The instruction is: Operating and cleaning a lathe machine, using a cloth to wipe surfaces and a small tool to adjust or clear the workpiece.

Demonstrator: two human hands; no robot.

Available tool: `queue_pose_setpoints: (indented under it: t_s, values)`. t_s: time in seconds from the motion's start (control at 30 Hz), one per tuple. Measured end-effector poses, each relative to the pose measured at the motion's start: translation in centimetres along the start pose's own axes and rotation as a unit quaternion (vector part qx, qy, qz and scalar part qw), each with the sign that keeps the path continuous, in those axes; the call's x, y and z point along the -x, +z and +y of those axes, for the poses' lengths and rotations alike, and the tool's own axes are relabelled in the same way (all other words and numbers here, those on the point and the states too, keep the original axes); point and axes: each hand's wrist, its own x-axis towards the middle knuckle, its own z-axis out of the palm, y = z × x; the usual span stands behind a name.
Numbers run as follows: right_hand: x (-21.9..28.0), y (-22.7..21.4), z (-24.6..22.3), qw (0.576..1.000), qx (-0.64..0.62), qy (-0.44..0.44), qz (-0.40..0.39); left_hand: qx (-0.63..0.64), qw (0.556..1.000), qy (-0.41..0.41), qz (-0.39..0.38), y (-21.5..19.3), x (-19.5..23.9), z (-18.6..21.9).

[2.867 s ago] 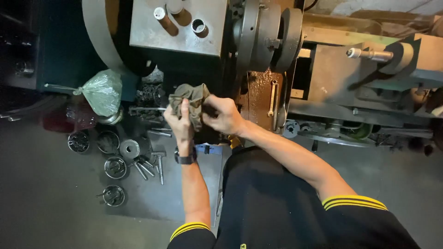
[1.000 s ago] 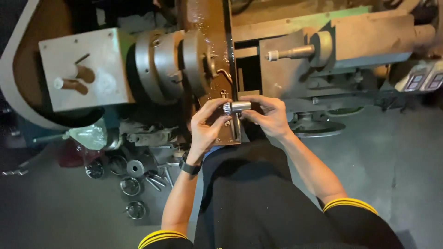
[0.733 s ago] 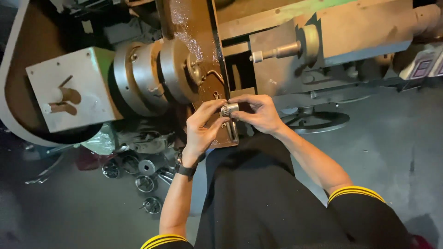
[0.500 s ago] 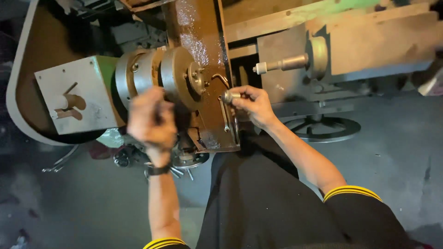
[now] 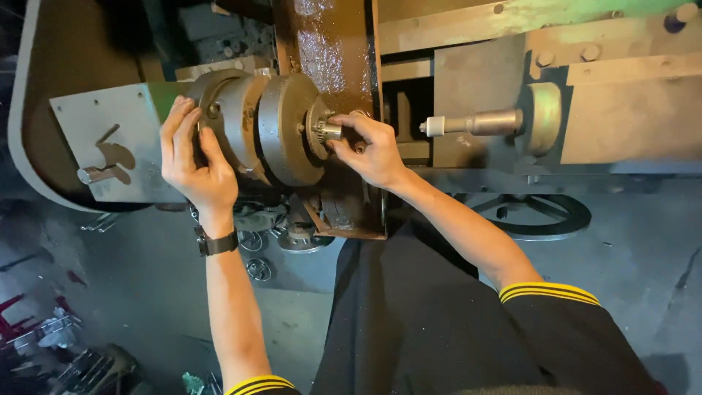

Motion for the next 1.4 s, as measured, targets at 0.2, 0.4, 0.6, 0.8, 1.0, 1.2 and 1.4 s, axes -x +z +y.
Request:
queue_pose_setpoints:
  t_s: [0.2, 0.4, 0.6, 0.8, 1.0, 1.2, 1.4]
  values:
    - [-1.6, -1.0, -1.7, 0.993, 0.068, -0.074, -0.067, -0.020, 1.000, -0.005, -0.002, 0.1, 0.1, -0.2]
    - [-1.8, -1.0, -1.7, 0.988, 0.086, -0.087, -0.099, -0.017, 1.000, -0.003, -0.008, 0.0, 0.1, -0.1]
    - [-1.5, -0.5, -1.6, 0.988, 0.091, -0.084, -0.088, -0.013, 1.000, 0.002, -0.014, -0.2, 0.1, 0.0]
    - [-1.3, 0.0, -1.3, 0.987, 0.104, -0.088, -0.088, 0.051, 0.998, -0.025, -0.023, -0.6, 0.0, 0.7]
    - [-2.9, -1.5, -1.0, 0.990, 0.058, -0.070, -0.104, 0.075, 0.996, -0.031, -0.036, -1.2, 0.6, 0.2]
    - [-7.2, 2.4, -0.6, 0.956, -0.160, 0.242, 0.039, 0.081, 0.994, -0.056, -0.056, -0.8, 2.0, -0.9]
    - [-8.4, 3.8, -2.4, 0.941, -0.107, 0.321, -0.009, 0.077, 0.994, -0.061, -0.038, -0.5, 1.7, -0.9]
